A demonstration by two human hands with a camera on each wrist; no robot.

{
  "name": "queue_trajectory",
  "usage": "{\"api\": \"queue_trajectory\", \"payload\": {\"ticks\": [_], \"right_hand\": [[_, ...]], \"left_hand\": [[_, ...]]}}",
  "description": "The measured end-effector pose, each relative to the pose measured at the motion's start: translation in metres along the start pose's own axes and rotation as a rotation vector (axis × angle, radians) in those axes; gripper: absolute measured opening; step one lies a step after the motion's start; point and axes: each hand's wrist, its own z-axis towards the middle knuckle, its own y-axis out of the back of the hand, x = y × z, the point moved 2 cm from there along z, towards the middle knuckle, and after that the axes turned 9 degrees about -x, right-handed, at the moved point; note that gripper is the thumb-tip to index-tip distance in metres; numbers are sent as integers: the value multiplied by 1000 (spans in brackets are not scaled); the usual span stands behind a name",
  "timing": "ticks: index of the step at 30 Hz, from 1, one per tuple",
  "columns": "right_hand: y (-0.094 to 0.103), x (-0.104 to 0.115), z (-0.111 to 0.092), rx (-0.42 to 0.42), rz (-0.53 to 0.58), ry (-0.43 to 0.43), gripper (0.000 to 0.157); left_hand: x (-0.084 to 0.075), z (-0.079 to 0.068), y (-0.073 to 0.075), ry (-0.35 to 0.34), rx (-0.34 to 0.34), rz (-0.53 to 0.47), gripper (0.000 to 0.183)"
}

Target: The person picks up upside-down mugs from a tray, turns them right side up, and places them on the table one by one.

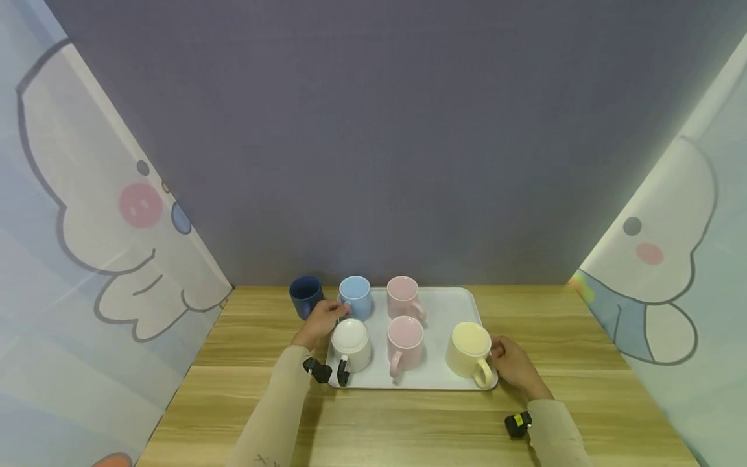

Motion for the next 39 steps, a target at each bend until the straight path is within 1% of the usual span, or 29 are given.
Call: {"api": "queue_trajectory", "payload": {"ticks": [4, 7, 13, 16, 20, 28, 35, 39], "right_hand": [[0, 0, 0, -4, -14, 3, 37], [0, 0, 1, -9, -22, 3, 37], [0, 0, 1, -14, -37, 11, 37], [0, 0, 0, -7, -35, 9, 37], [0, -1, 1, -5, -36, 5, 36], [-1, -1, 1, -6, -26, -7, 36], [-2, -3, 2, -4, -19, -13, 36], [-2, -3, 2, -12, -19, -11, 36]], "left_hand": [[-1, 1, 3, 8, -7, -52, 28], [-2, 1, 4, 10, -35, -76, 26], [-4, 0, 5, 6, -83, -71, 25], [-5, -1, 5, -6, -103, -67, 27], [-11, -2, 5, -27, -129, -87, 29], [-35, -4, 7, -87, -165, -112, 26], [-56, -6, 8, -148, -192, -133, 28], [-68, -9, 7, -157, -199, -121, 27]]}}
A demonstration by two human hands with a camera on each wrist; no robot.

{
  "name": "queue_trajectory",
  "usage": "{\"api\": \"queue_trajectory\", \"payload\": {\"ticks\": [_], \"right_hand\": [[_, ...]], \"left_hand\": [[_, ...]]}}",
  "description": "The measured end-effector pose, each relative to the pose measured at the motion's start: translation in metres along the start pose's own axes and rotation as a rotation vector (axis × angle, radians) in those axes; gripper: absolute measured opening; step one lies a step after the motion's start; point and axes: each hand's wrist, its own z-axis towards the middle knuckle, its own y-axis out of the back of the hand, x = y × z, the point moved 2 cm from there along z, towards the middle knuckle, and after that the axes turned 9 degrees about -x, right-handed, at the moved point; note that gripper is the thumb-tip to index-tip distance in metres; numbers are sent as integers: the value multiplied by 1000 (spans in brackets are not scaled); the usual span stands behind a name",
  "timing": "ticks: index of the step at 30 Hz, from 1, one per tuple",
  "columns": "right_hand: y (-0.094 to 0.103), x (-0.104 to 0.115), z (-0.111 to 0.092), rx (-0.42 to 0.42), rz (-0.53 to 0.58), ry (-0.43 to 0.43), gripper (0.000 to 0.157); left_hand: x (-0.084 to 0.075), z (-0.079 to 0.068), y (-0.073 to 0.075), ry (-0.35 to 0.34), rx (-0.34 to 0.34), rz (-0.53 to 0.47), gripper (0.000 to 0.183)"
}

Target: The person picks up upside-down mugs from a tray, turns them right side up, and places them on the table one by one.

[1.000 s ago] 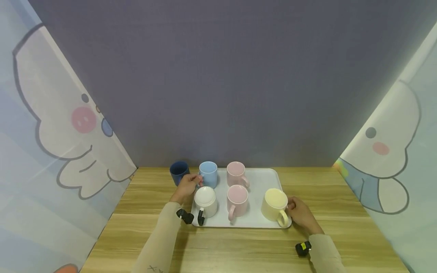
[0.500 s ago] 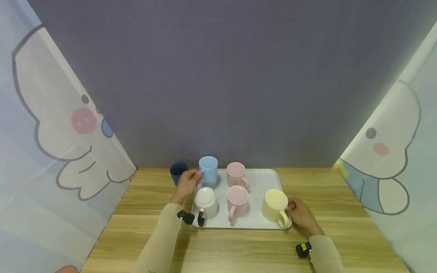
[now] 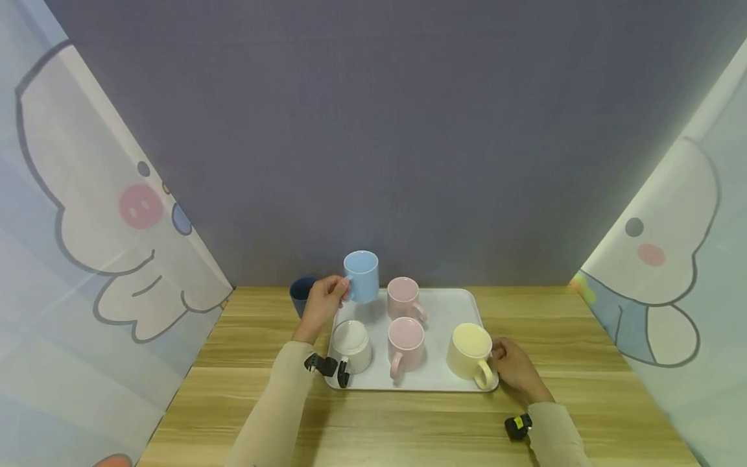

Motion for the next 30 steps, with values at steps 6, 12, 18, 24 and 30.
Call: {"api": "queue_trajectory", "payload": {"ticks": [6, 12, 18, 24, 30], "right_hand": [[1, 2, -2, 5, 25, -9, 38], [-1, 0, -2, -11, 21, -3, 37], [-1, 0, -2, -6, 15, -10, 37], [-1, 0, -2, -10, 19, -8, 35], [-1, 1, -2, -8, 14, -4, 35]], "left_hand": [[-12, -2, -1, 2, 12, 2, 27], [-20, -4, -3, -2, 28, -17, 28], [-24, -5, -6, 14, 45, -102, 29], [-24, -8, -10, 91, 96, -274, 28], [-21, -15, -16, 214, 151, -493, 26]]}}
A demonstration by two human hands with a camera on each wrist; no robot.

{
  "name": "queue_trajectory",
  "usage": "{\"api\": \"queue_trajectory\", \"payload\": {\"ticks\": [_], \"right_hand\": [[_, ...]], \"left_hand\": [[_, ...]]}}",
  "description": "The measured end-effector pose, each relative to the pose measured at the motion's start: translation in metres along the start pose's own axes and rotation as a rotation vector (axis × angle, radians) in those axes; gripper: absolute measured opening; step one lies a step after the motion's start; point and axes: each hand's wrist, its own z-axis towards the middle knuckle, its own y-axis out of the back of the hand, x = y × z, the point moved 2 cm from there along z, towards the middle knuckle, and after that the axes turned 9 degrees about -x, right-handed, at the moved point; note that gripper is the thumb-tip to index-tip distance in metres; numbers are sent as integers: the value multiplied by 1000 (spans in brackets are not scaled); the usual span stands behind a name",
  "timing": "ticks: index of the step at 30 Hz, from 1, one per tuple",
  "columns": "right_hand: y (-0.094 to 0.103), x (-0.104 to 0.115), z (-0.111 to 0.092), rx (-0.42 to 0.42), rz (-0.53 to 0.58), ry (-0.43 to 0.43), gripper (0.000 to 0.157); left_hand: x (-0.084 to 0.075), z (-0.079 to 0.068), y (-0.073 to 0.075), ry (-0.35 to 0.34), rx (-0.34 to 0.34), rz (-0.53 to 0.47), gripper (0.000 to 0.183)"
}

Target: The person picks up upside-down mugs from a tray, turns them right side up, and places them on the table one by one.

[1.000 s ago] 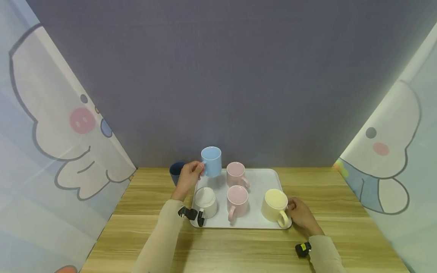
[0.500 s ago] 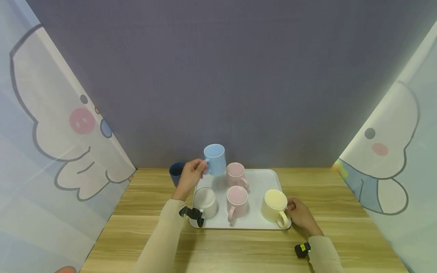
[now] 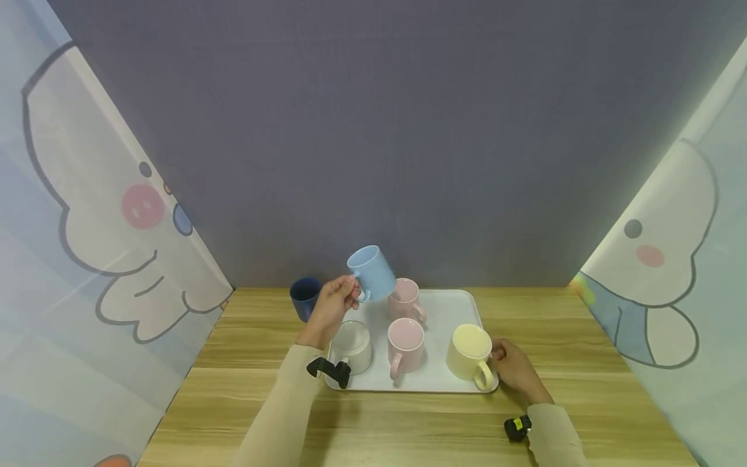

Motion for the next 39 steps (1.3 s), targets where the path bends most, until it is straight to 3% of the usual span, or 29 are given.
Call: {"api": "queue_trajectory", "payload": {"ticks": [6, 14, 23, 32, 35, 39], "right_hand": [[2, 3, -1, 1, -7, -3, 36], [0, 0, 0, -11, -22, 14, 35], [-1, 0, -1, -24, -17, 16, 34], [4, 2, -6, 8, 95, -34, 37], [16, 10, -6, -32, 125, -32, 40], [36, 38, -3, -175, 210, -6, 42]], "left_hand": [[8, -5, -7, 94, 19, -259, 28], [17, -8, -16, 128, 59, -523, 33], [21, -14, -21, 134, 155, -671, 37], [22, -17, -26, 161, 103, -757, 43], [22, -18, -28, 161, 108, -788, 43], [23, -19, -33, 166, 133, -833, 44]]}}
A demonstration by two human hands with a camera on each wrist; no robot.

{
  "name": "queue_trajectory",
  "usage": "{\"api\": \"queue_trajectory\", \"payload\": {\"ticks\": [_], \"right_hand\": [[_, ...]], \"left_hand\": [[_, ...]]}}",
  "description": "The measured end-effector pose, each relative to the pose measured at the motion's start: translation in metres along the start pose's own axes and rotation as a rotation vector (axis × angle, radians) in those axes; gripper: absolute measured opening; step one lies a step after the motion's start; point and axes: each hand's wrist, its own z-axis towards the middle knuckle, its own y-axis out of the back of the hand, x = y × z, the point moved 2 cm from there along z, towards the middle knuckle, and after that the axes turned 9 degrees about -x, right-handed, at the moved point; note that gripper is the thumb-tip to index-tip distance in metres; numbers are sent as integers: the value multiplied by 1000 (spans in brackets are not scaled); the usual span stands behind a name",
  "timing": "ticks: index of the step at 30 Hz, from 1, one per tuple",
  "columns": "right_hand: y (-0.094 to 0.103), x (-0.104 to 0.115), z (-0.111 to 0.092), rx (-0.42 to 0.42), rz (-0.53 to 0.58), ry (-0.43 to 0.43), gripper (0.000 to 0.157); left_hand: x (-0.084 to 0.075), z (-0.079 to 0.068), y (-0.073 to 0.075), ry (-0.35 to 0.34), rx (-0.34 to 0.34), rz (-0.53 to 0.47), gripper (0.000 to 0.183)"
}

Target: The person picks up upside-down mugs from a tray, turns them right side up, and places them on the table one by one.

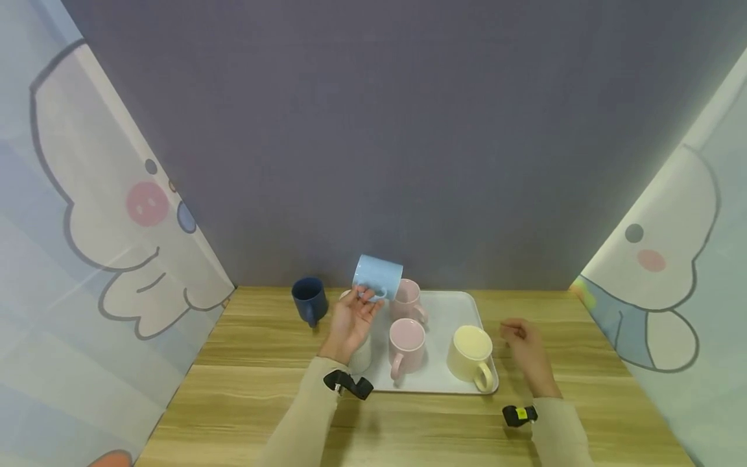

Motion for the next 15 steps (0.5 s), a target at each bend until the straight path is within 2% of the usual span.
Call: {"api": "queue_trajectory", "payload": {"ticks": [2, 5, 10, 13, 15], "right_hand": [[3, 22, 3, -42, 76, 16, 40], [-1, 58, 2, -32, 200, 50, 32], [-30, 100, -8, 129, 430, 32, 17], [-53, 111, -11, 238, 525, -2, 13], [-68, 115, -10, 304, 561, -20, 15]], "left_hand": [[3, 0, -2, 8, -9, -15, 44], [7, -3, -4, 19, -38, -31, 43], [15, -4, -5, 22, -42, -61, 40], [20, -4, -6, 26, -31, -72, 39], [23, -5, -8, 25, -36, -83, 38]]}}
